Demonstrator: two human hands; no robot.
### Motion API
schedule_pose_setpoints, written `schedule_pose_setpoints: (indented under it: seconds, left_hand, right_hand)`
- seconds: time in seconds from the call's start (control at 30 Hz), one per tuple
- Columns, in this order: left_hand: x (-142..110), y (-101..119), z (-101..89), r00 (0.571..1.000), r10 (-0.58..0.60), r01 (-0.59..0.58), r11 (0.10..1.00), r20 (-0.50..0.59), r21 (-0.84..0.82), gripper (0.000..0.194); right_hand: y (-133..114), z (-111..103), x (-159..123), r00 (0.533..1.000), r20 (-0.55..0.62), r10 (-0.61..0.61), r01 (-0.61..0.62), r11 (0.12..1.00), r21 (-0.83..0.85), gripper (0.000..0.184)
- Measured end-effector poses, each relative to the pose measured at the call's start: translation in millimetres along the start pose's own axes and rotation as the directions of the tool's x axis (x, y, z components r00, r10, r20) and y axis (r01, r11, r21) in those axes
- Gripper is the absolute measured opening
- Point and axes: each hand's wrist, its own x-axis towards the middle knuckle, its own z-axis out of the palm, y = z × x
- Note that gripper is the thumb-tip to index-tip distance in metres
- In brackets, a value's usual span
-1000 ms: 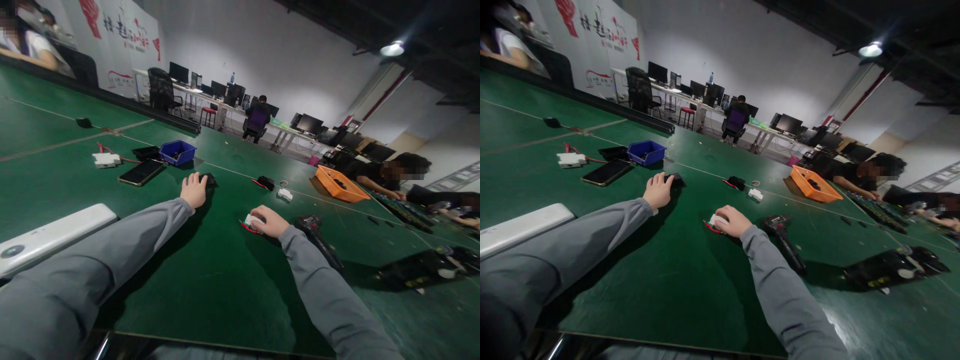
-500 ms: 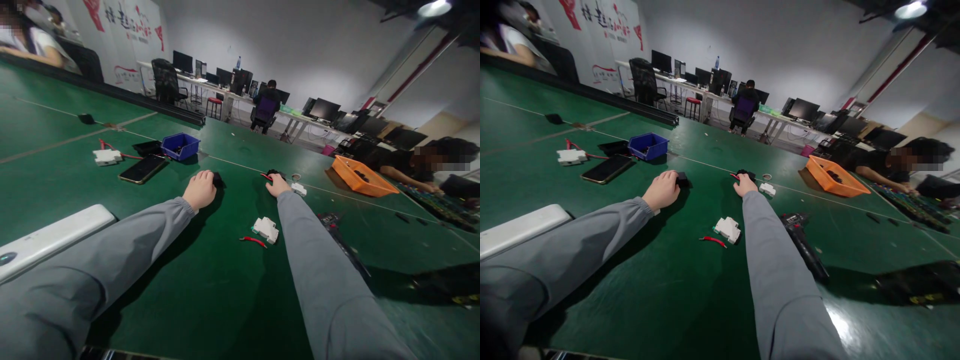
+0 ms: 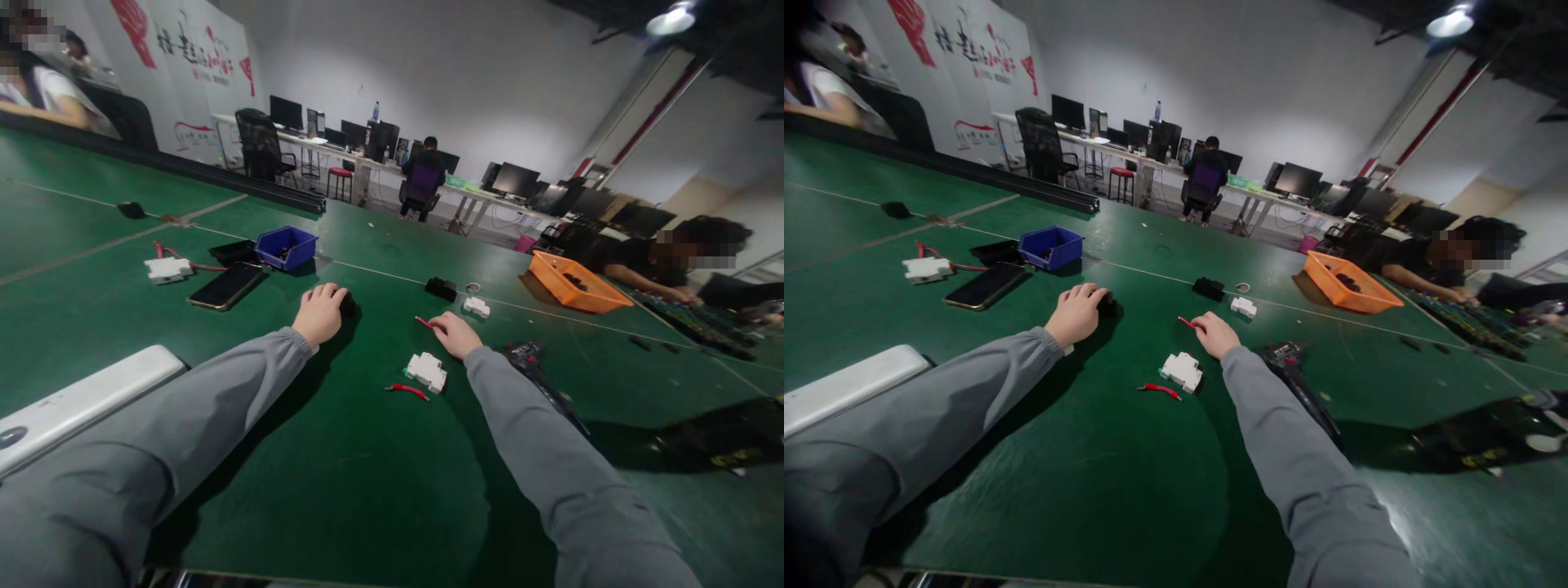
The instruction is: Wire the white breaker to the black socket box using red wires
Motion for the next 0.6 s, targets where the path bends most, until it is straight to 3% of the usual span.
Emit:
schedule_pose_setpoints:
  seconds: [0.13, 0.23, 0.37, 0.6]
  left_hand:
    - [-1, 0, -1.2, 1.0, 0.004, -0.003, 1.0, -0.02, 0.028, 0.051]
    - [0, 0, -2.9, 0.999, 0.006, -0.005, 0.998, -0.033, 0.057, 0.046]
    - [0, 3, -6.7, 0.999, 0.024, -0.02, 0.997, -0.046, 0.079, 0.035]
    - [-1, 11, -13.6, 0.999, 0.042, -0.041, 0.989, -0.005, 0.141, 0.037]
  right_hand:
    - [-18, -7, -52, 0.991, 0.034, -0.13, 0.127, 0.988, 0.092, 0.028]
    - [-27, -7, -74, 0.984, 0.0, -0.178, 0.175, 0.966, 0.188, 0.029]
    - [-35, -3, -86, 0.983, -0.064, -0.174, 0.184, 0.955, 0.232, 0.032]
    - [-51, -7, -96, 0.961, -0.098, -0.259, 0.273, 0.948, 0.164, 0.033]
